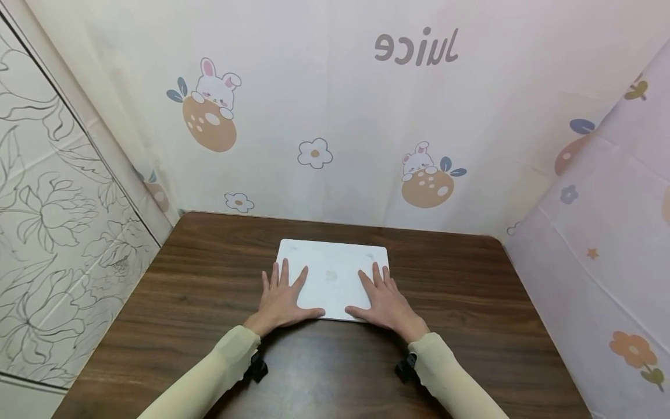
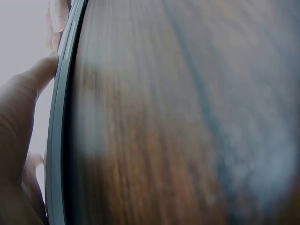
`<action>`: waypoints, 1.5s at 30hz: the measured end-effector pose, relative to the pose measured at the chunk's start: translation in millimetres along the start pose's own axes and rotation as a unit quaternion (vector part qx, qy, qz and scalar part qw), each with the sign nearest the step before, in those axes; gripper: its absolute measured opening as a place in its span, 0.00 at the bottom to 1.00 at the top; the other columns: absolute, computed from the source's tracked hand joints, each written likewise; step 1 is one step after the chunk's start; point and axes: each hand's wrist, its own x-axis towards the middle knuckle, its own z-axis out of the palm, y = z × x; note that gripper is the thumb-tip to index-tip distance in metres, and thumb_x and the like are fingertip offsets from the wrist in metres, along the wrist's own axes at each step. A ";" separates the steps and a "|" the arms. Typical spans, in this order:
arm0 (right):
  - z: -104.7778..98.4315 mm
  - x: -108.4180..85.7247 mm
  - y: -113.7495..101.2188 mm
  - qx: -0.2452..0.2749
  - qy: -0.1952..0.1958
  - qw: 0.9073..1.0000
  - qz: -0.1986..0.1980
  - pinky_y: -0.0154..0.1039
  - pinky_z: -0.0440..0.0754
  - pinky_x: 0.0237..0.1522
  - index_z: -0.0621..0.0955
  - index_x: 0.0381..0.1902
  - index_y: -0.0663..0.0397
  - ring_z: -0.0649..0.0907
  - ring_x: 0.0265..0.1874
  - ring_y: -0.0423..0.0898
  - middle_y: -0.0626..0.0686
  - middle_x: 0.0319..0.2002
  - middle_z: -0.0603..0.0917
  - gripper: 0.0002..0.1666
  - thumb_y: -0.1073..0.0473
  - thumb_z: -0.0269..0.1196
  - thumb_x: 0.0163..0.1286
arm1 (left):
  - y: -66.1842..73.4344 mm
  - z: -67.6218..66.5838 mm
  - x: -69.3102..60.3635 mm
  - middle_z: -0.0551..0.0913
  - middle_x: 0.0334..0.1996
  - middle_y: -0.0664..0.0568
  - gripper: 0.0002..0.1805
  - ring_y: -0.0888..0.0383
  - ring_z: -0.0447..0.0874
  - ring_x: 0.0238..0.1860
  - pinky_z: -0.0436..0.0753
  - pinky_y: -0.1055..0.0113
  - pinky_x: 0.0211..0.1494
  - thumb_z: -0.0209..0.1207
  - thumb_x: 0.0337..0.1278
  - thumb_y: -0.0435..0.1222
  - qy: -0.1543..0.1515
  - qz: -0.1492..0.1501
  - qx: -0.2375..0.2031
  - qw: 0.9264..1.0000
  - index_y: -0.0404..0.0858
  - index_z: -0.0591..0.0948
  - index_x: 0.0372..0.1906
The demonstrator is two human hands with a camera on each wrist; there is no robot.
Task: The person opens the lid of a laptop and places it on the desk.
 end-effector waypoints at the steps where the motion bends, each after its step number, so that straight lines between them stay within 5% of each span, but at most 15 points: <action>1: -0.4 -0.2 0.4 0.000 0.001 1.000 0.000 0.69 0.56 0.76 0.58 0.83 0.47 0.43 0.81 0.69 0.65 0.83 0.42 0.65 0.14 0.53 0.61 | 0.5 0.5 0.2 0.36 0.83 0.33 0.66 0.31 0.28 0.82 0.33 0.28 0.77 0.53 0.39 0.84 0.001 0.001 -0.003 1.000 0.57 0.53 0.84; 45: -5.7 -7.4 16.1 -0.005 0.003 1.000 0.004 0.67 0.56 0.77 0.58 0.83 0.48 0.44 0.81 0.70 0.66 0.83 0.44 0.65 0.14 0.53 0.61 | 17.2 6.3 8.4 0.35 0.83 0.33 0.66 0.31 0.27 0.82 0.32 0.27 0.77 0.53 0.39 0.84 -0.006 0.002 -0.004 1.000 0.56 0.54 0.84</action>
